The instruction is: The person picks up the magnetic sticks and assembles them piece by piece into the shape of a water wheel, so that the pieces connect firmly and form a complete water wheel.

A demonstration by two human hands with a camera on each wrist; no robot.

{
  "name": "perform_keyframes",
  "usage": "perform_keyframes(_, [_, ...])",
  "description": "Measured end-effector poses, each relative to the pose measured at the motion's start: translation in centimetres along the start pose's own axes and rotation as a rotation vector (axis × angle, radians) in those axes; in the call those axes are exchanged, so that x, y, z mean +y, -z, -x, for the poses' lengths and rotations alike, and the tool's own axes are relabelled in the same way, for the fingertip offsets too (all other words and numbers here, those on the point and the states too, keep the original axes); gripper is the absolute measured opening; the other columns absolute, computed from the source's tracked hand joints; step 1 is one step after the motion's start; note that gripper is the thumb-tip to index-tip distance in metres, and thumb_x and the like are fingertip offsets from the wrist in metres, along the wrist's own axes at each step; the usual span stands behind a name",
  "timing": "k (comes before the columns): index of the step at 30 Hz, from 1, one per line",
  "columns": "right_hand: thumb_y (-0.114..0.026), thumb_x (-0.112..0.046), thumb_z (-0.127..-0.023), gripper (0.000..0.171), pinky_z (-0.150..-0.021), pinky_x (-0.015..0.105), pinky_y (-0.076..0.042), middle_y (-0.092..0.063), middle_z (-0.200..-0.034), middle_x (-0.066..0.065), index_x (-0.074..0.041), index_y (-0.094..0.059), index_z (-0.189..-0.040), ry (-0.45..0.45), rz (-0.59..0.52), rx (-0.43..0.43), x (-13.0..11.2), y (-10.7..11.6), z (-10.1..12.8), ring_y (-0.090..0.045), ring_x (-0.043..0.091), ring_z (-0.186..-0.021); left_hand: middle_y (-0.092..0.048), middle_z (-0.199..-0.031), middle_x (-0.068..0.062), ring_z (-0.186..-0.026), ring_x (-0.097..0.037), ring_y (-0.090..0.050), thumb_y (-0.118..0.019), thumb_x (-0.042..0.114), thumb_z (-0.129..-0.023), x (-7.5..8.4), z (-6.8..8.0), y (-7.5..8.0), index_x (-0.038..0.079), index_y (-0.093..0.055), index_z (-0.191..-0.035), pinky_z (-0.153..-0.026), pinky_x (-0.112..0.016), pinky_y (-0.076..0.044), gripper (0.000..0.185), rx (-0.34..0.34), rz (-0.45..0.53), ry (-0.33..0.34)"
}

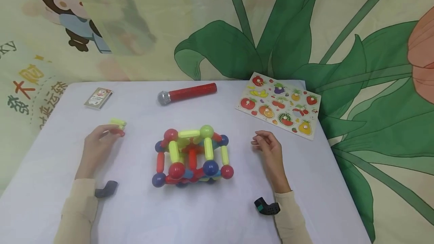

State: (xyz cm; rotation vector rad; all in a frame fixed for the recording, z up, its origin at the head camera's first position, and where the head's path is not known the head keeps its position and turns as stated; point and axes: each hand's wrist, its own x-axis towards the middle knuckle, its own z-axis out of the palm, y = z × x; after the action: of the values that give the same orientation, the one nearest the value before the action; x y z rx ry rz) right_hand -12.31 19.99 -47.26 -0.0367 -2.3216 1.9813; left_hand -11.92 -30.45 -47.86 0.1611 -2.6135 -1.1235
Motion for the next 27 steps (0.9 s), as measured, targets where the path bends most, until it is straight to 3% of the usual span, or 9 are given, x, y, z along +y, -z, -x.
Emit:
perform_keyframes(4, [-0.054, -0.027, -0.099, 0.041, -0.079, 0.02, -0.054, -0.063, -0.101, 0.012, 0.006, -0.051, -0.122, -0.064, 0.001, -0.01, 1.8, 0.2, -0.9, -0.065, 0.009, -0.088, -0.057, -0.122, -0.022, -0.119, -0.04, -0.047, -0.066, -0.008, -0.083, -0.3, -0.4, -0.1, -0.001, -0.062, -0.116, -0.1, -0.055, -0.04, 0.034, -0.082, -0.087, -0.006])
perform_keyframes(10, [-0.051, -0.031, -0.1, 0.04, -0.08, 0.018, -0.054, -0.061, -0.105, 0.016, 0.002, -0.052, -0.123, -0.099, 0.044, -0.037, 2.6, -0.3, -1.2, -0.064, 0.007, -0.09, -0.057, -0.115, -0.023, -0.11, -0.04, -0.047, -0.069, -0.008, -0.08, -0.5, -0.5, 0.4, -0.001, -0.065, -0.108, -0.093, -0.056, -0.038, 0.028, -0.092, -0.219, -0.071])
perform_keyframes(18, [-0.05, -0.031, -0.1, 0.04, -0.079, 0.018, -0.053, -0.059, -0.109, 0.024, 0.002, -0.053, -0.123, -0.099, 0.052, -0.037, 2.7, -0.4, -1.4, -0.063, 0.006, -0.089, -0.058, -0.113, -0.024, -0.112, -0.042, -0.05, -0.067, -0.011, -0.08, -0.8, -0.2, 0.6, -0.001, -0.064, -0.112, -0.095, -0.057, -0.039, 0.033, -0.112, -0.197, -0.059])
perform_keyframes(22, [-0.05, -0.031, -0.1, 0.04, -0.079, 0.018, -0.054, -0.06, -0.107, 0.022, 0.002, -0.054, -0.123, -0.096, 0.058, -0.029, 2.8, -0.3, -1.4, -0.063, 0.006, -0.089, -0.063, -0.112, -0.023, -0.106, -0.038, -0.056, -0.069, -0.009, -0.08, -1.1, 0.2, 0.3, 0.0, -0.065, -0.113, -0.091, -0.05, -0.044, 0.035, -0.089, -0.152, -0.045])
perform_keyframes(27, [-0.05, -0.031, -0.1, 0.039, -0.079, 0.018, -0.054, -0.062, -0.103, 0.015, 0.002, -0.054, -0.122, -0.093, 0.071, -0.018, 3.1, -0.2, -1.5, -0.063, 0.005, -0.088, -0.068, -0.109, -0.013, -0.099, -0.016, -0.057, -0.071, 0.0, -0.083, 0.1, 1.7, -0.4, 0.006, -0.068, -0.113, -0.086, -0.021, -0.042, 0.03, -0.067, -0.052, 0.014])
